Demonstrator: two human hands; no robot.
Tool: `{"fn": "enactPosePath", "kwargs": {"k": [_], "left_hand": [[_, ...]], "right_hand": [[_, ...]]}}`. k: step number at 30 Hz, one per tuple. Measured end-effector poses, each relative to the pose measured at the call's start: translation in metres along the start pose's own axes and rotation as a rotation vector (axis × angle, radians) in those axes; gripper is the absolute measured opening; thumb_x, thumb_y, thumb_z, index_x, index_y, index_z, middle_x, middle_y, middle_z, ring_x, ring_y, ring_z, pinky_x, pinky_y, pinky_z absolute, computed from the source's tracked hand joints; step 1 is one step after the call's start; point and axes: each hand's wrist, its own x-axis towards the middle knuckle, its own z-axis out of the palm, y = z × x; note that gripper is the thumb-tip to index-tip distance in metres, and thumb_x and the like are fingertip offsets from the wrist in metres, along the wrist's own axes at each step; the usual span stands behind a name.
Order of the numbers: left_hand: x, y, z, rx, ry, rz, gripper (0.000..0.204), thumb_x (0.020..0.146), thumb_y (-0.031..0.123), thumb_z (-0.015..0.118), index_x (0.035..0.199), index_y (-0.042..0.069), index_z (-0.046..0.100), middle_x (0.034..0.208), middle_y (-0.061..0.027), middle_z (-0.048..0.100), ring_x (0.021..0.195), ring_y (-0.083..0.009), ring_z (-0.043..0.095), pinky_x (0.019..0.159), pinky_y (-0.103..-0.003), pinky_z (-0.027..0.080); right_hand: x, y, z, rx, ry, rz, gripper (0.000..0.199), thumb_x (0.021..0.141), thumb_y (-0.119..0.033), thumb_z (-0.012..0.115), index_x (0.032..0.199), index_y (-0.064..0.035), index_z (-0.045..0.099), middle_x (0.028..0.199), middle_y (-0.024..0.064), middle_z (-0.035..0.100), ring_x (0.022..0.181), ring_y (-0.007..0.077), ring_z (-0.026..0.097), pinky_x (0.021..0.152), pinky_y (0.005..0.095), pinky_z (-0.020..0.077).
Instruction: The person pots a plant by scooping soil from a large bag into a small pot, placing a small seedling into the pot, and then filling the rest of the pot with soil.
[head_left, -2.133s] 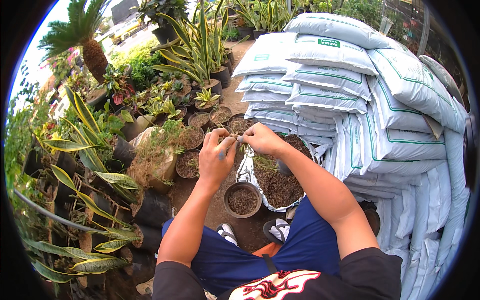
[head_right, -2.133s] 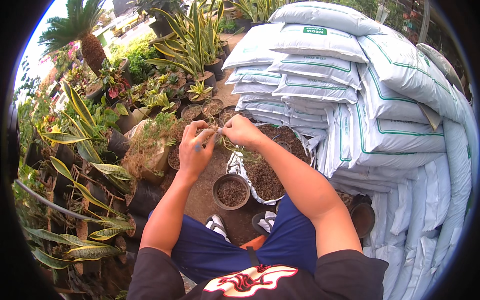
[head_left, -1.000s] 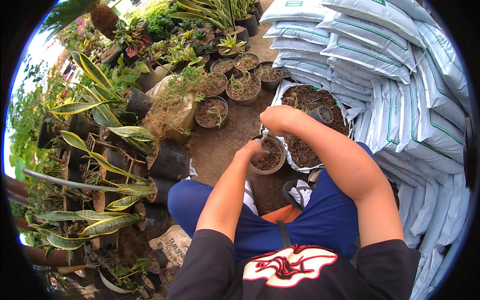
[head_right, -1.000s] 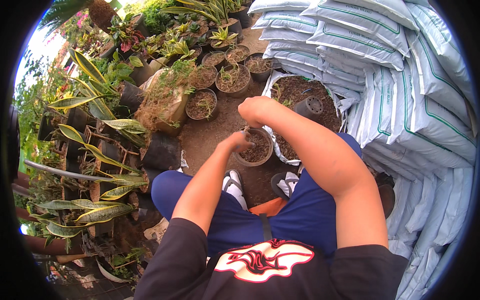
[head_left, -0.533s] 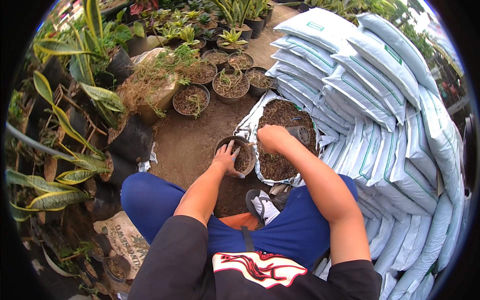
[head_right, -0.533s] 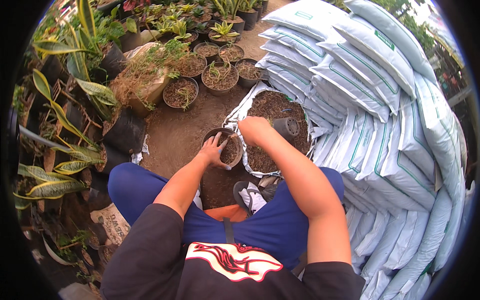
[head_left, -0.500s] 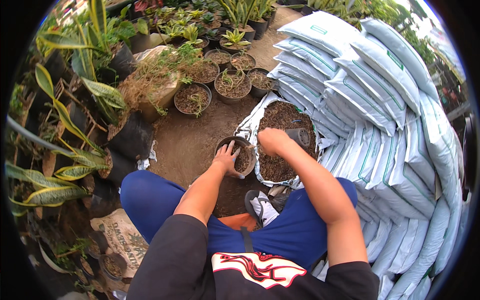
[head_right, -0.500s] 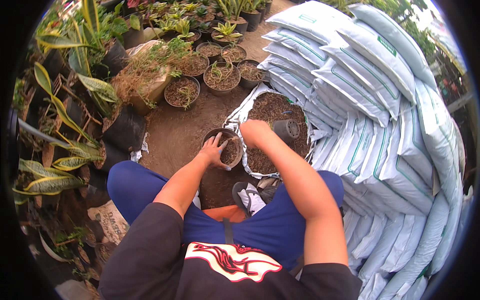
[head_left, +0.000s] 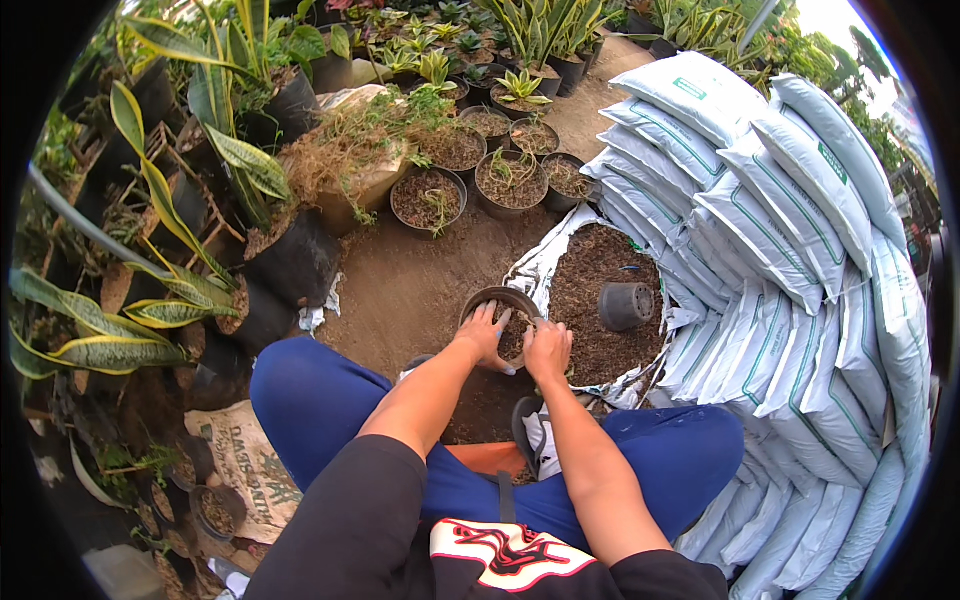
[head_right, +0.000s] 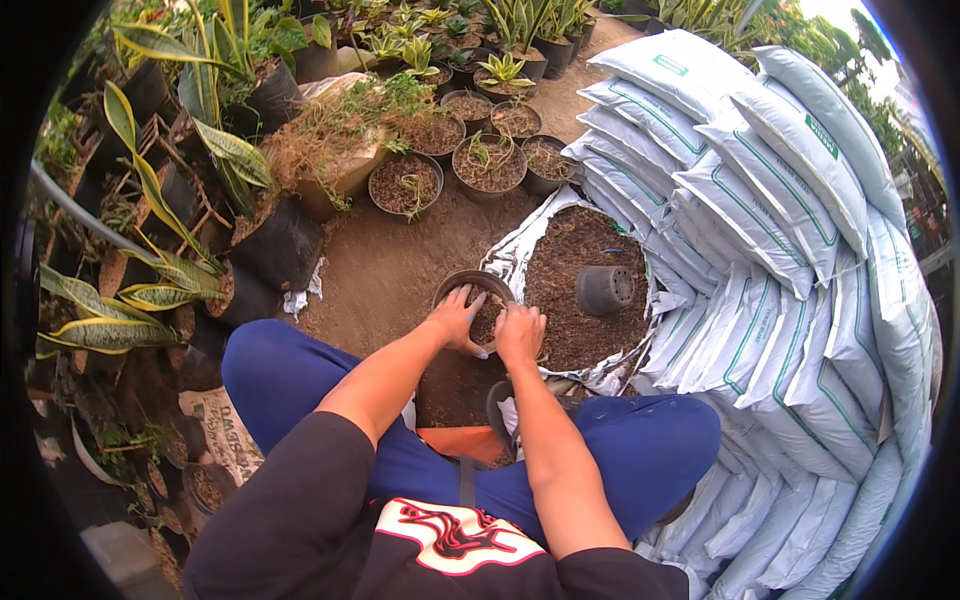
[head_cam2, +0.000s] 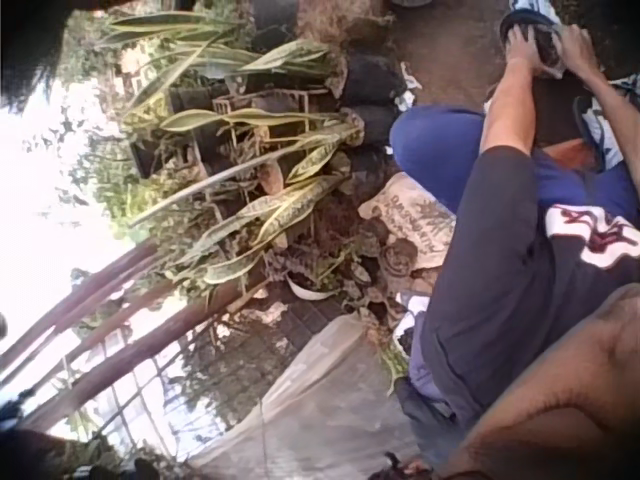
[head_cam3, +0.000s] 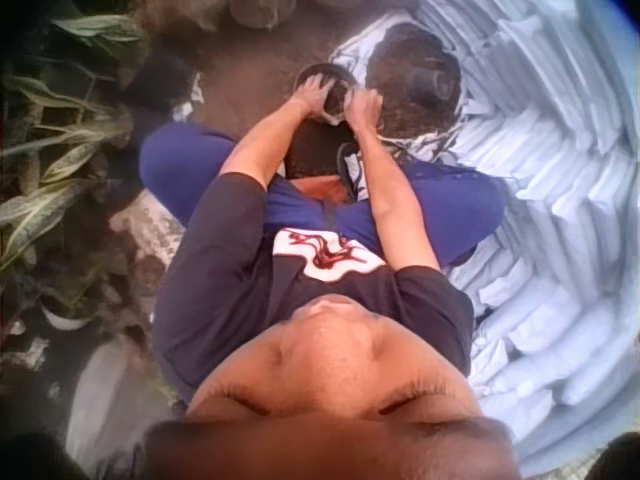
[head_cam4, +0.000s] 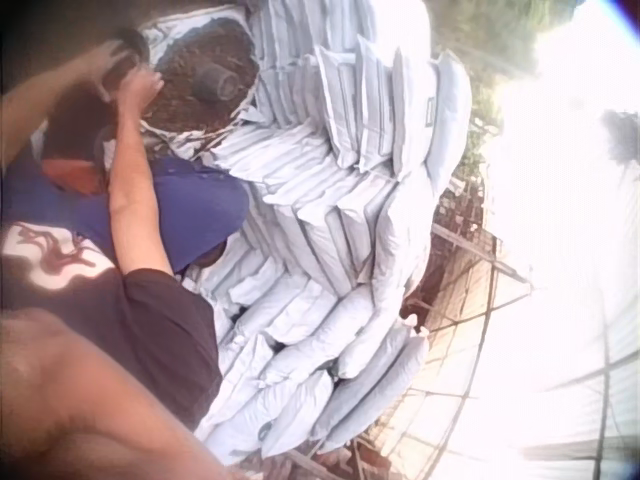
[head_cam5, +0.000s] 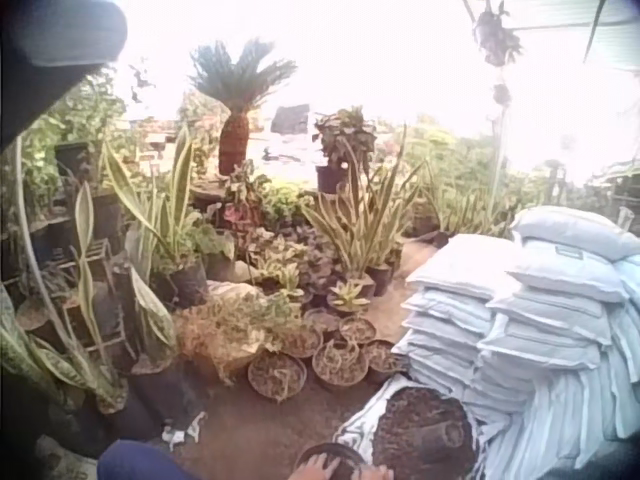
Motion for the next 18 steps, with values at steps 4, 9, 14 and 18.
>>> {"fn": "enactPosePath", "kwargs": {"k": [4, 9, 14, 18], "left_hand": [[0.004, -0.006, 0.0, -0.087, 0.104, 0.044, 0.156, 0.053, 0.059, 0.097, 0.162, -0.006, 0.006, 0.161, -0.03, 0.032, 0.149, -0.0454, 0.03, 0.125, -0.046, 0.029], [0.006, -0.002, -0.002, -0.213, 0.099, 0.052, 0.157, 0.05, 0.05, 0.1, 0.162, -0.004, 0.005, 0.158, -0.0296, 0.036, 0.149, -0.0455, 0.031, 0.125, -0.047, 0.029], [0.005, -0.005, -0.002, -0.177, 0.103, 0.088, 0.151, 0.052, 0.05, 0.099, 0.162, -0.003, 0.01, 0.16, -0.0291, 0.033, 0.15, -0.0454, 0.029, 0.125, -0.049, 0.028], [0.002, 0.002, -0.003, -0.053, 0.056, 0.088, 0.149, 0.052, 0.058, 0.096, 0.163, 0.001, 0.015, 0.164, -0.0278, 0.026, 0.153, -0.0444, 0.024, 0.126, -0.049, 0.026]], "right_hand": [[0.007, -0.003, 0.002, 0.087, -0.05, -0.044, 0.025, 0.091, -0.019, 0.068, 0.108, -0.0008, 0.074, 0.104, 0.0183, 0.073, 0.105, 0.0365, 0.062, 0.095, 0.0476, 0.0484], [0.005, -0.004, 0.018, 0.083, 0.005, -0.101, 0.016, 0.09, -0.017, 0.066, 0.095, -0.0034, 0.074, 0.099, 0.0135, 0.073, 0.105, 0.0327, 0.062, 0.093, 0.0457, 0.0474], [0.005, 0.003, 0.03, 0.103, -0.03, -0.133, 0.018, 0.089, -0.015, 0.066, 0.101, -0.0054, 0.075, 0.097, 0.0115, 0.073, 0.105, 0.0323, 0.061, 0.092, 0.0469, 0.0448], [0.005, 0.006, 0.029, 0.169, -0.083, -0.107, 0.025, 0.089, -0.019, 0.067, 0.108, -0.0068, 0.077, 0.101, 0.0102, 0.072, 0.11, 0.0319, 0.059, 0.095, 0.0482, 0.0431]]}}
